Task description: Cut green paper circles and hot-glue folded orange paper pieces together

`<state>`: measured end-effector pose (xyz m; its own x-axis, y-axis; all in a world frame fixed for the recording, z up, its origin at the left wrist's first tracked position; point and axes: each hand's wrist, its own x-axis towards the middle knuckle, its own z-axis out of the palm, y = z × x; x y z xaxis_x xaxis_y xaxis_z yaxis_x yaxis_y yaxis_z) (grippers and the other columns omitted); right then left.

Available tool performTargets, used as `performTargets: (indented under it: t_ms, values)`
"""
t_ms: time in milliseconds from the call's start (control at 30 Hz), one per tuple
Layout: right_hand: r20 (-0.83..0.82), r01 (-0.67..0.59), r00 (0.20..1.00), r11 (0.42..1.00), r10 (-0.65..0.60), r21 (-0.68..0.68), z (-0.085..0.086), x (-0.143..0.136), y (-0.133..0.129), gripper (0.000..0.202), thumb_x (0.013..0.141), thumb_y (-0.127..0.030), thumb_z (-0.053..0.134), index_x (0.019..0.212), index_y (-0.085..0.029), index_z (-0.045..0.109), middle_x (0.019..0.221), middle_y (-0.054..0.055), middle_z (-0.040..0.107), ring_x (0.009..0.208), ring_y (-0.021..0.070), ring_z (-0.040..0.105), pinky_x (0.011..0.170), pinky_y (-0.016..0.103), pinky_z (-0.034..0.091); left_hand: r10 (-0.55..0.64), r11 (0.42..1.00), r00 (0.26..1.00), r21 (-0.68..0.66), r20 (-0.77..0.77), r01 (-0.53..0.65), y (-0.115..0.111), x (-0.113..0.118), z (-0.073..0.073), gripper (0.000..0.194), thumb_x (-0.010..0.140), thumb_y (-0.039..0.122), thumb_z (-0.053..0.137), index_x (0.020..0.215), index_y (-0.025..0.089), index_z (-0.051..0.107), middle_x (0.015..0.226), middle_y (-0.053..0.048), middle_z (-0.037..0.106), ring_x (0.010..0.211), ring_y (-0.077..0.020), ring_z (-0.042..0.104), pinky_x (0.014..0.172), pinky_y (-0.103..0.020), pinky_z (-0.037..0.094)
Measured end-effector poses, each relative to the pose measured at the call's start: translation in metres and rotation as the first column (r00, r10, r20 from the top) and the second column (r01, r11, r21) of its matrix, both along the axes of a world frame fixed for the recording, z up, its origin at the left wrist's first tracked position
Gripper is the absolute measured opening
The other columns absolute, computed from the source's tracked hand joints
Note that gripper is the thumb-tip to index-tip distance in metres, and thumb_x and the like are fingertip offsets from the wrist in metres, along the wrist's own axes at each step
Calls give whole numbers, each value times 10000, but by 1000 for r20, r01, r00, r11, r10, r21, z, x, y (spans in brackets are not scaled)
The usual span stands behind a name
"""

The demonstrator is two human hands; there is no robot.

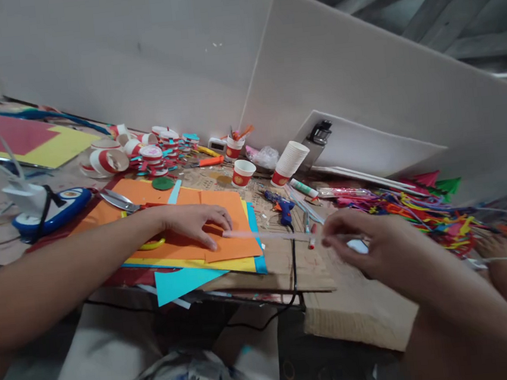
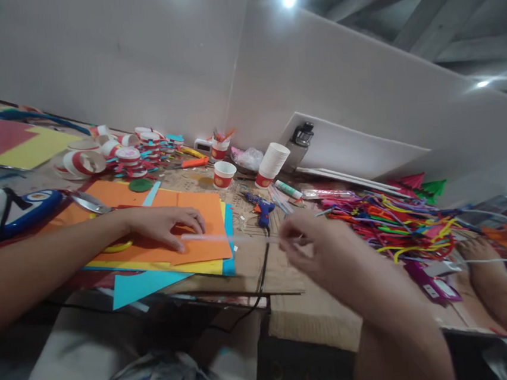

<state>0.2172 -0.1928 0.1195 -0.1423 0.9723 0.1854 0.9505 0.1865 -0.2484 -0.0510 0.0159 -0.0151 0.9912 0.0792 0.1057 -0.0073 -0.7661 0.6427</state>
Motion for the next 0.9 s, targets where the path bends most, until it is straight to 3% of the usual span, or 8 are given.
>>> performTargets:
  t_ms: [67, 133, 233, 300, 400, 533, 733, 900]
  values:
    - [-228, 63, 973, 995, -44, 78, -3, 15, 14, 131, 825, -334, 599, 837, -204, 589, 786, 34, 670, 714, 159, 623, 646, 274, 461, 5, 1000, 1000, 1, 5, -5, -1, 0, 0, 386, 794, 373, 709, 1137, 201, 673, 1227, -100, 599, 1178, -208, 545, 1062, -287, 369]
    - [-419, 132, 905, 985, -73, 113, -21, 11, 31, 136, 868, -336, 531, 881, -202, 524, 763, 28, 665, 662, 144, 612, 596, 265, 449, 4, 1000, 1000, -11, 12, -4, -1, 0, -1, 371, 811, 369, 692, 1142, 201, 671, 1230, -103, 596, 1189, -208, 538, 1063, -292, 371]
    - [-578, -5, 816, 999, 33, 50, -65, -27, 47, 90, 914, -269, 394, 893, -208, 456, 684, -14, 597, 626, 128, 578, 612, 272, 458, -7, 999, 1000, -34, 0, 7, -2, 0, 0, 344, 839, 355, 660, 1145, 199, 667, 1230, -98, 597, 1185, -200, 537, 1053, -286, 379]
    - [-532, -84, 845, 996, 51, -38, -93, -63, 45, 86, 906, -227, 367, 876, -209, 446, 662, -24, 550, 591, 127, 530, 591, 273, 442, -5, 999, 1000, -46, -19, 5, -1, 1, 1, 348, 852, 350, 644, 1165, 200, 657, 1237, -92, 598, 1187, -198, 536, 1055, -286, 375]
    - [-383, -161, 916, 984, 121, -73, -117, -106, 29, 130, 912, -283, 447, 1004, -197, 482, 889, 40, 609, 770, 169, 572, 671, 310, 464, -7, 998, 1000, -67, -24, 5, 0, 1, 2, 343, 850, 350, 643, 1154, 192, 663, 1219, -102, 607, 1160, -207, 556, 1025, -285, 403]
    - [-161, -213, 966, 976, 203, -46, -121, -124, 12, 498, 784, -421, 706, 1161, -166, 504, 1131, 127, 578, 1049, 288, 512, 893, 459, 435, -26, 999, 1000, -40, -8, 25, 3, 2, 2, 341, 848, 360, 644, 1143, 189, 670, 1229, -114, 604, 1170, -215, 555, 1036, -289, 394]
    - [-27, -291, 957, 946, 290, -146, -120, -108, 24, 437, 815, -355, 704, 1175, -171, 537, 1097, 111, 573, 1020, 261, 521, 864, 399, 457, -27, 999, 1000, -36, 1, 27, 2, 3, 6, 315, 861, 357, 629, 1116, 177, 679, 1210, -115, 628, 1145, -198, 574, 1008, -273, 412]
    - [49, -406, 906, 896, 420, -180, -113, -102, 34, 400, 854, -372, 654, 1171, -154, 547, 1054, 97, 600, 973, 238, 544, 800, 350, 452, 61, 998, 997, -20, 54, -60, 3, -8, 29, 296, 887, 341, 594, 1145, 215, 666, 1237, -75, 637, 1155, -188, 568, 1000, -287, 404]
